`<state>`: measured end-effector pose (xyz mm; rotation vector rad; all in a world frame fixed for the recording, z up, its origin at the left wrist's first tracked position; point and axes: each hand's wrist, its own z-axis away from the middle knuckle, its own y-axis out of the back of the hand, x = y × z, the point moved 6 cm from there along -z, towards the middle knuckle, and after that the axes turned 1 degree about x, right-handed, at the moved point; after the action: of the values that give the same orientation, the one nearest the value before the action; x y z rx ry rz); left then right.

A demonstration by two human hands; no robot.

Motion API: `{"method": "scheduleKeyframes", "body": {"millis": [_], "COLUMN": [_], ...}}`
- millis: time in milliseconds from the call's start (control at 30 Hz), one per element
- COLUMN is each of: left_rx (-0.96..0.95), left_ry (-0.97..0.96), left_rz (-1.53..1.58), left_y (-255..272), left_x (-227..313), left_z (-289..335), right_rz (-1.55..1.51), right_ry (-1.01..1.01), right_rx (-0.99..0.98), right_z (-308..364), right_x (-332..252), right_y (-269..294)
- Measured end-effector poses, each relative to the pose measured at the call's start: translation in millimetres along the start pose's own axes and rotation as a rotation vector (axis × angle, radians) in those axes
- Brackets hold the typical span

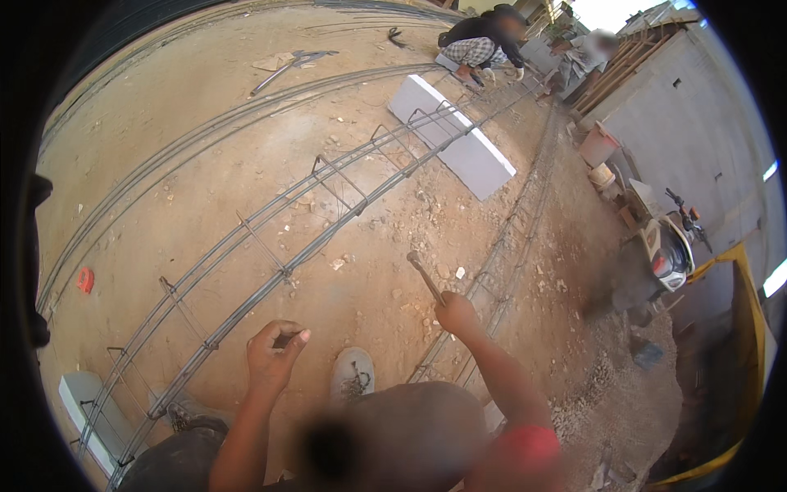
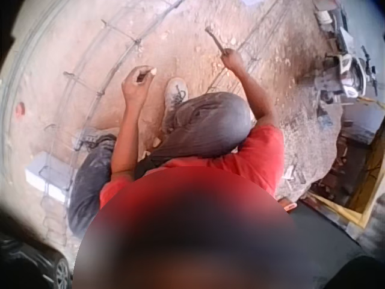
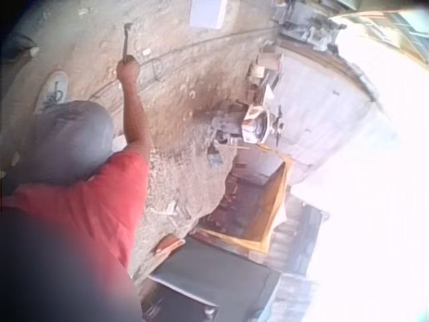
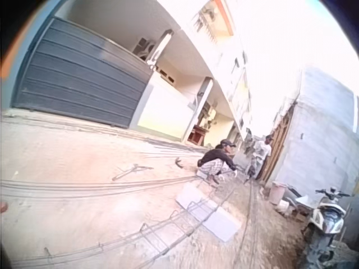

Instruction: The person assembles a rebar cage by tying intersecting bars with wire using pliers. They repeatedly wrap wire around joints and twist it to secure the structure.

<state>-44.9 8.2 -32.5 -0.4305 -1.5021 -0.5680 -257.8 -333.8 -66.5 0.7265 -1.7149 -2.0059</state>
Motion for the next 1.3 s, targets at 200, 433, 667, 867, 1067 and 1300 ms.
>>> {"method": "scheduleKeyframes", "body": {"millis": [200, 433, 667, 867, 1067, 1300], "left_rx": [-0.231, -0.29, 0.187, 0.427, 0.602, 0.486], "left_ry": [0.131, -0.219, 0.089, -0.141, -0.303, -0.459], "left_rz": [0.038, 0.624, 0.897, 0.976, 1.133, 1.088], "left_y": [-26, -17, 51, 148, 194, 218], "left_x": [-6, 60, 103, 113, 96, 108], "left_z": [8, 33, 39, 57, 57, 58], "right_rz": [-0.384, -0.034, 0.016, -0.764, -0.337, 0.008], "right_ry": [0.144, 1.013, 1.104, 0.863, -0.26, -0.288], "right_rx": [-0.186, 0.022, 0.121, 0.377, 0.102, -0.081], "right_z": [58, 140, 183, 195, 224, 324], "right_x": [-116, -251, -320, -254, -67, -33], "right_y": [90, 179, 189, 196, -9, -154]}}
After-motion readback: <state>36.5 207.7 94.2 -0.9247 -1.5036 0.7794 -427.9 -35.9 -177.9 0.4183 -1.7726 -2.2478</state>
